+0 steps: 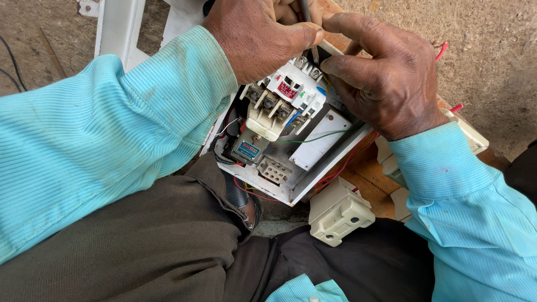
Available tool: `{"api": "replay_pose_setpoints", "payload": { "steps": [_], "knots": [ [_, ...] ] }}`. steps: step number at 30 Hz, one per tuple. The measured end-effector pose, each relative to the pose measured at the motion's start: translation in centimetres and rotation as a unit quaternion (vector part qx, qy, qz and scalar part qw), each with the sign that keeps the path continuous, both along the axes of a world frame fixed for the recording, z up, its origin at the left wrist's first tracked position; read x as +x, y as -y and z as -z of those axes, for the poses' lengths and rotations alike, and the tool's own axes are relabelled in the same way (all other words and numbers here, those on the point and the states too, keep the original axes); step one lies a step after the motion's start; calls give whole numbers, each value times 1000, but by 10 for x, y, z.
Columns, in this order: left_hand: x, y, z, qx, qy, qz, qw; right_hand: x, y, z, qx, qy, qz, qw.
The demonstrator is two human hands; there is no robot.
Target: The person sits on the ground and uses a screwdriver to tighten screws on a circuit breaker inside an open electrical box. They also use a multimeter to test connections and handle wires within the box.
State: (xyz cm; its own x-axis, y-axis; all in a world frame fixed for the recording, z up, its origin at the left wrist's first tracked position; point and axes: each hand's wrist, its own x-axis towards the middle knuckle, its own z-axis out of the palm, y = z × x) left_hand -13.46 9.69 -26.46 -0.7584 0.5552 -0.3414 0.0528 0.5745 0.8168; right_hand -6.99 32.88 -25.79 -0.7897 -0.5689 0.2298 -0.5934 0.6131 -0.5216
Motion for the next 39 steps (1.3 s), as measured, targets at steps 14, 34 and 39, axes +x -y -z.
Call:
{"api": "replay_pose_setpoints", "payload": {
  "steps": [14, 34, 39],
  "knots": [
    [3, 0, -3, 54, 52, -16, 997, 2, 2, -4, -22, 58, 21, 998],
    [4, 7, -1, 111, 35, -3, 993, 0, 4, -11, -25, 98, 25, 995],
    [4, 9, 0, 122, 82, -8, 989, -1, 3, -6, -47, 108, 26, 993]
  ]
}}
